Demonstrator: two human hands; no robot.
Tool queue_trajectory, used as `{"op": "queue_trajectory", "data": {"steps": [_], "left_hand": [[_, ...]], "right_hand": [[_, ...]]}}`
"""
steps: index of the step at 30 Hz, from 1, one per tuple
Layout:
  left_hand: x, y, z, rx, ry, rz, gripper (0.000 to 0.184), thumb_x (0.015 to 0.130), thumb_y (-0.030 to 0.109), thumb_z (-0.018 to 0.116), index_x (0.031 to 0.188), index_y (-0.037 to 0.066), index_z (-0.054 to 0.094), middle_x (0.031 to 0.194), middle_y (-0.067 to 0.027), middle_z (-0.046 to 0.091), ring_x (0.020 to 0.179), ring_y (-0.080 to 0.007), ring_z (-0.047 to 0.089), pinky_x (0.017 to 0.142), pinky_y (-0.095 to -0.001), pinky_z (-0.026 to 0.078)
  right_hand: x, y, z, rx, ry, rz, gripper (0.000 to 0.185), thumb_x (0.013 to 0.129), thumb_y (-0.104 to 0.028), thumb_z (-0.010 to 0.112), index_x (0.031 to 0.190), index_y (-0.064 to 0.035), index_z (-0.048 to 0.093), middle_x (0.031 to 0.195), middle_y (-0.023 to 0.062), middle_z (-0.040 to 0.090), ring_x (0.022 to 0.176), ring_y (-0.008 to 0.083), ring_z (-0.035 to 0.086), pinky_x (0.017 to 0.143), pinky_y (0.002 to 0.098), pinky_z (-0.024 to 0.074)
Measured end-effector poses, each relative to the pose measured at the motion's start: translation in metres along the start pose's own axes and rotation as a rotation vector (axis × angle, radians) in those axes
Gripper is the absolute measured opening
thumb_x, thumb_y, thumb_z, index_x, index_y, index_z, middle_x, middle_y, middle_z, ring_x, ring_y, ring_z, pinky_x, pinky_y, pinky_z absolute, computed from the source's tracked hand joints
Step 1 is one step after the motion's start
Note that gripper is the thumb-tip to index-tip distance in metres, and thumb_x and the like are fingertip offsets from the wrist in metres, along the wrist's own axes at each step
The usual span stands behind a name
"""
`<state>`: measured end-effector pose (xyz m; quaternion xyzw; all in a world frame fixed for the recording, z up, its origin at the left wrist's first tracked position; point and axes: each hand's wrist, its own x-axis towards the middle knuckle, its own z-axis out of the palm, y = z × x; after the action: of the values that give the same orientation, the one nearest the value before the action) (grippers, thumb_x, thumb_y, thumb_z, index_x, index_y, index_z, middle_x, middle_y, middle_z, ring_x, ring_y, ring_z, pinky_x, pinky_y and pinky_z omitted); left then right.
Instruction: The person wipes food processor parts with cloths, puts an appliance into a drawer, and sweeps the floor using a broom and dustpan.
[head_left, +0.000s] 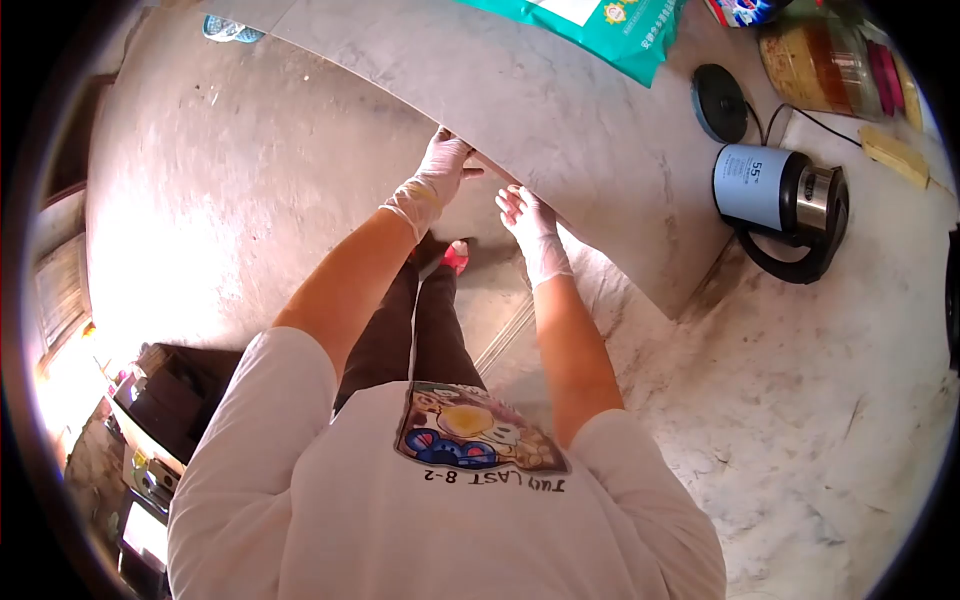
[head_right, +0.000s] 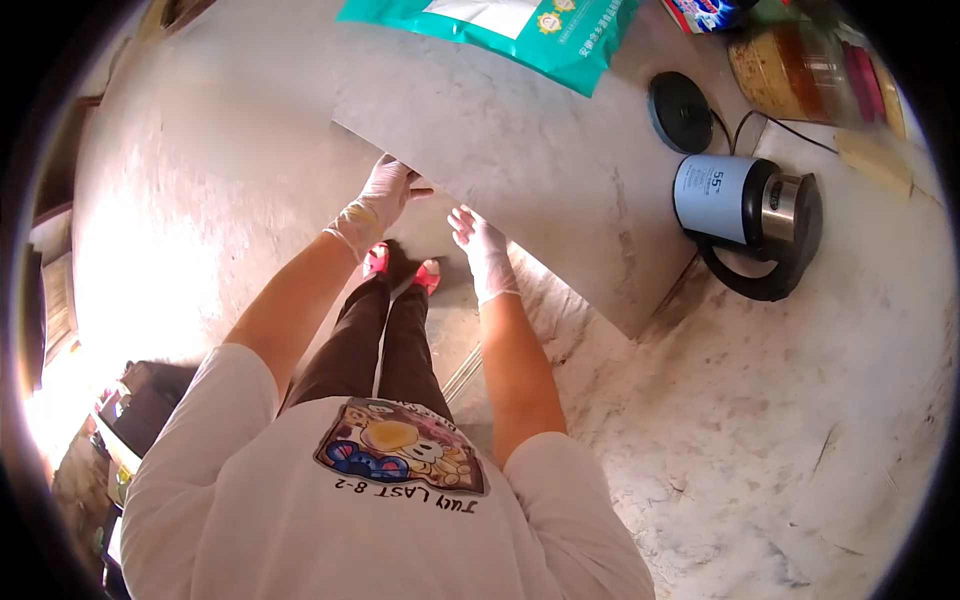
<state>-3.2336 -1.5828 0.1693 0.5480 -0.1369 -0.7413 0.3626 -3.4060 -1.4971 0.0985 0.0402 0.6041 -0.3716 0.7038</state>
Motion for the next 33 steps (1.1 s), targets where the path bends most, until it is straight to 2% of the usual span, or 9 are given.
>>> {"op": "queue_trajectory", "data": {"steps": [5, 6, 9, 12, 15, 21, 29, 30, 33], "left_hand": [[-0.002, -0.002, 0.000, -0.047, -0.006, 0.006, 0.037, 0.085, 0.021, 0.055, 0.118, 0.008, 0.045, 0.114, -0.0064, 0.055, 0.106, -0.0236, 0.054, 0.084, -0.0474, 0.045], [0.002, -0.006, -0.005, -0.060, -0.017, 0.011, 0.037, 0.085, 0.020, 0.055, 0.118, 0.008, 0.044, 0.114, -0.0068, 0.055, 0.106, -0.0239, 0.054, 0.084, -0.0478, 0.046], [0.006, -0.009, -0.004, -0.084, 0.001, 0.010, 0.036, 0.086, 0.019, 0.053, 0.119, 0.007, 0.044, 0.115, -0.0077, 0.054, 0.105, -0.0246, 0.055, 0.083, -0.0484, 0.046], [-0.003, -0.006, 0.005, -0.080, 0.039, -0.005, 0.034, 0.087, 0.019, 0.051, 0.118, 0.007, 0.044, 0.116, -0.0080, 0.054, 0.105, -0.0249, 0.055, 0.082, -0.0486, 0.047], [-0.006, -0.003, 0.009, -0.071, 0.055, -0.023, 0.034, 0.086, 0.019, 0.050, 0.119, 0.008, 0.044, 0.116, -0.0070, 0.053, 0.106, -0.0243, 0.053, 0.081, -0.0475, 0.048], [-0.053, -0.023, -0.031, -0.131, 0.074, -0.113, 0.031, 0.084, 0.017, 0.053, 0.114, 0.016, 0.048, 0.110, -0.0004, 0.053, 0.105, -0.0191, 0.048, 0.086, -0.0491, 0.044], [-0.040, -0.020, -0.032, -0.215, 0.023, -0.214, 0.020, 0.080, 0.007, 0.055, 0.099, 0.008, 0.053, 0.100, -0.0043, 0.053, 0.101, -0.0220, 0.049, 0.084, -0.0483, 0.046], [-0.036, -0.024, -0.035, -0.234, 0.030, -0.223, 0.018, 0.080, 0.006, 0.055, 0.098, 0.006, 0.053, 0.098, -0.0051, 0.053, 0.100, -0.0226, 0.050, 0.084, -0.0482, 0.047], [-0.031, -0.023, -0.030, -0.310, 0.108, -0.299, 0.016, 0.079, 0.005, 0.055, 0.094, 0.005, 0.052, 0.093, -0.0065, 0.053, 0.095, -0.0235, 0.050, 0.084, -0.0482, 0.047]], "right_hand": [[-0.015, 0.006, 0.005, -0.257, 0.007, -0.173, 0.038, 0.088, -0.043, 0.046, 0.109, -0.0108, 0.049, 0.115, 0.0080, 0.058, 0.110, 0.0197, 0.053, 0.086, 0.0400, 0.0369], [-0.015, 0.007, 0.007, -0.305, 0.022, -0.182, 0.043, 0.085, -0.051, 0.046, 0.107, -0.0145, 0.050, 0.119, 0.0069, 0.057, 0.118, 0.0189, 0.048, 0.094, 0.0514, 0.0265], [-0.011, 0.009, 0.011, -0.291, 0.081, -0.171, 0.042, 0.084, -0.053, 0.046, 0.104, -0.0156, 0.050, 0.122, 0.0052, 0.056, 0.120, 0.0182, 0.047, 0.094, 0.0587, 0.0210], [-0.006, 0.012, 0.007, -0.305, 0.018, -0.167, 0.048, 0.088, -0.047, 0.042, 0.120, -0.0121, 0.046, 0.129, 0.0022, 0.052, 0.125, 0.0173, 0.040, 0.094, 0.0629, 0.0143], [-0.019, 0.010, 0.009, -0.297, -0.021, -0.154, 0.052, 0.089, -0.046, 0.038, 0.127, -0.0111, 0.043, 0.131, 0.0014, 0.050, 0.127, 0.0166, 0.038, 0.097, 0.0580, 0.0133], [-0.036, 0.068, 0.009, -0.254, 0.002, -0.085, 0.055, 0.083, -0.051, 0.047, 0.122, -0.0131, 0.051, 0.130, 0.0028, 0.050, 0.121, 0.0161, 0.044, 0.101, 0.0482, 0.0175], [-0.054, 0.056, 0.027, -0.188, 0.068, -0.003, 0.057, 0.081, -0.053, 0.052, 0.122, -0.0142, 0.049, 0.127, 0.0048, 0.052, 0.117, 0.0176, 0.048, 0.100, 0.0442, 0.0211], [-0.049, 0.057, 0.021, -0.204, 0.063, 0.114, 0.057, 0.080, -0.053, 0.053, 0.122, -0.0155, 0.048, 0.126, 0.0039, 0.052, 0.116, 0.0165, 0.049, 0.098, 0.0434, 0.0230], [-0.041, 0.060, 0.013, -0.205, -0.008, 0.185, 0.057, 0.083, -0.052, 0.050, 0.126, -0.0151, 0.046, 0.130, 0.0012, 0.048, 0.118, 0.0127, 0.046, 0.090, 0.0342, 0.0288]]}}
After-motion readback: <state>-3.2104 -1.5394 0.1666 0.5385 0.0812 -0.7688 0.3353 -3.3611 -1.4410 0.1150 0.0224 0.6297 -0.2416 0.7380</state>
